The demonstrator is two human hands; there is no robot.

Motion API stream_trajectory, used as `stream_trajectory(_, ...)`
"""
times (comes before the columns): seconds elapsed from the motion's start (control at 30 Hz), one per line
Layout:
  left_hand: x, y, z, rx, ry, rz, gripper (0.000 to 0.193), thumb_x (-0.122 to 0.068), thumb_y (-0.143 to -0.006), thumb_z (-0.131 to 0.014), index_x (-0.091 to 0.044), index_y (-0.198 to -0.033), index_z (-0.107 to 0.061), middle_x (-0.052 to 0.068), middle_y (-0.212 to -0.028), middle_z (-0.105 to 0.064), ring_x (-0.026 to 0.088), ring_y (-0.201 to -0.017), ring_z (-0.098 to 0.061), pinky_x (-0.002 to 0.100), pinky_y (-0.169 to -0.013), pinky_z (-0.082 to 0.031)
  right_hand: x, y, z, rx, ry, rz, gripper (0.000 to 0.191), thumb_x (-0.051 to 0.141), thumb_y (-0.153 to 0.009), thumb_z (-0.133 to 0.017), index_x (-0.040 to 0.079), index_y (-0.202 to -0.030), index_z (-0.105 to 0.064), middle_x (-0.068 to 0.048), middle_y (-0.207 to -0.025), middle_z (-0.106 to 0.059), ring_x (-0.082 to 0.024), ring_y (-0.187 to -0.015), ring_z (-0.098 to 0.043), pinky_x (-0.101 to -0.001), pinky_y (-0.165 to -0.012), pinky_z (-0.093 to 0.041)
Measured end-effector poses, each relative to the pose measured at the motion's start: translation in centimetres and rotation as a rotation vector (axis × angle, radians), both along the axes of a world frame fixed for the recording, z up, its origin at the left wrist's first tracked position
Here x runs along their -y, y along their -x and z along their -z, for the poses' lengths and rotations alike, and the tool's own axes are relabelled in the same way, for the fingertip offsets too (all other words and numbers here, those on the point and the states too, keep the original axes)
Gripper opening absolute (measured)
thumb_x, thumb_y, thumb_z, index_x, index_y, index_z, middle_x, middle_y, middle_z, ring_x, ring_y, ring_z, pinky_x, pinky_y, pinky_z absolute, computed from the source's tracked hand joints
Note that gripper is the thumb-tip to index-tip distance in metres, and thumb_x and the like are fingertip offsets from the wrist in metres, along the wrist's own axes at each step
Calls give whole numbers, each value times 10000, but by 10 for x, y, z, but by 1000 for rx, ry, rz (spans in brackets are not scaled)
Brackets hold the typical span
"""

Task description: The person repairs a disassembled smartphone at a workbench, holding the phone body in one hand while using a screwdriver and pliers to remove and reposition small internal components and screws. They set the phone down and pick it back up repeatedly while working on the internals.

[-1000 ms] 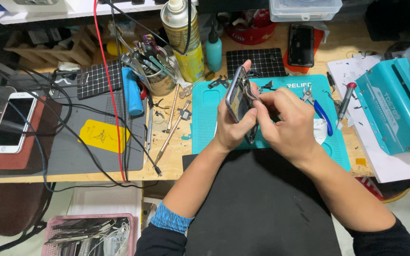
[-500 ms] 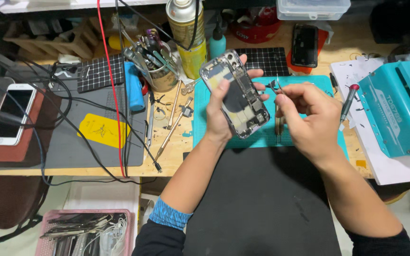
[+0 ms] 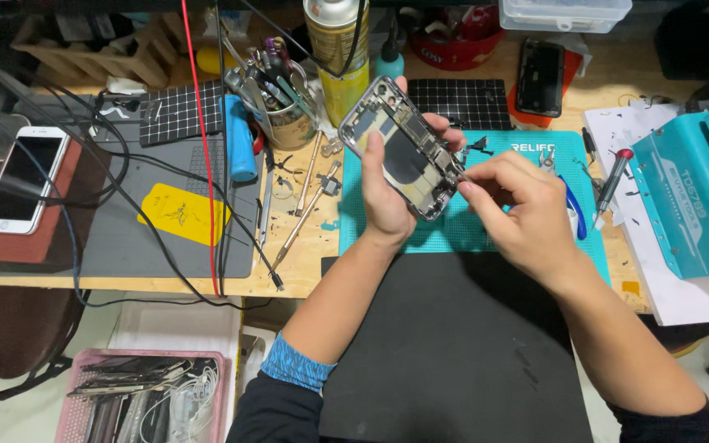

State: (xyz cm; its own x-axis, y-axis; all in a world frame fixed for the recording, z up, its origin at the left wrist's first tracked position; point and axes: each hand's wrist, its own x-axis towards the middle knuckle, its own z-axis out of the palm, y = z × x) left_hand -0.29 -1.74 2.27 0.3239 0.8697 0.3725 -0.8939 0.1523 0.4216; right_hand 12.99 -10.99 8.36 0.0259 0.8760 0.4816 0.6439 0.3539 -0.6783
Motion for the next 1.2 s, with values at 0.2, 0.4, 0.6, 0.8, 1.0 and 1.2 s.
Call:
stream_trajectory(0.2, 4, 1, 3, -78, -73, -2, 844, -539, -1073, -454, -41, -1702, -193, 152, -1137, -640, 264, -1068, -666, 465, -1032, -560, -1, 3, 0, -86, 21, 19, 64, 18, -968, -701, -40, -991, -688, -54, -885, -645, -99, -686, -677, -232, -581, -515)
stream_trajectory(0.4, 5, 3, 3, -63, -92, -9, 810, -540, -1082, -455, 4, -1636, -223, 172, -1150, -649, 260, -1046, -675, 448, -999, -570, 2, -1, 2, -119, 121, 32, 69, 24, -969, -701, -41, -946, -694, -44, -793, -635, -81, -588, -621, -230, -512, -441)
stream_trajectory(0.6, 6, 4, 2, -59, -88, 6, 796, -534, -1079, -451, -4, -1630, -228, 180, -1156, -649, 263, -1042, -677, 444, -980, -574, 3, -2, 4, -154, 152, 54, 69, 33, -961, -710, -35, -949, -707, -36, -792, -645, -72, -579, -626, -230, -498, -444)
stream_trajectory(0.8, 5, -1, 2, -11, -63, -42, 818, -511, -1082, -430, -31, -1690, -167, 147, -1143, -589, 246, -1009, -649, 450, -970, -580, 5, 1, 6, 42, -36, -10, 74, 16, -928, -740, -22, -986, -716, -71, -890, -671, -99, -635, -608, -246, -562, -458)
stream_trajectory(1.0, 8, -1, 5, -186, -147, -232, 851, -458, -1042, -456, -12, -1678, -107, 109, -1177, -529, 234, -1016, -610, 422, -924, -564, -1, 6, 15, 74, -32, 10, 147, 67, -893, -804, -11, -984, -719, -75, -853, -654, -118, -606, -592, -267, -549, -449)
stream_trajectory(1.2, 7, -3, 6, -189, -132, -254, 854, -462, -1045, -460, 1, -1676, -118, 107, -1180, -520, 213, -1024, -595, 389, -941, -556, -5, 8, 21, 58, -49, 19, 112, 53, -922, -787, -17, -976, -718, -75, -837, -640, -117, -619, -587, -275, -558, -445)
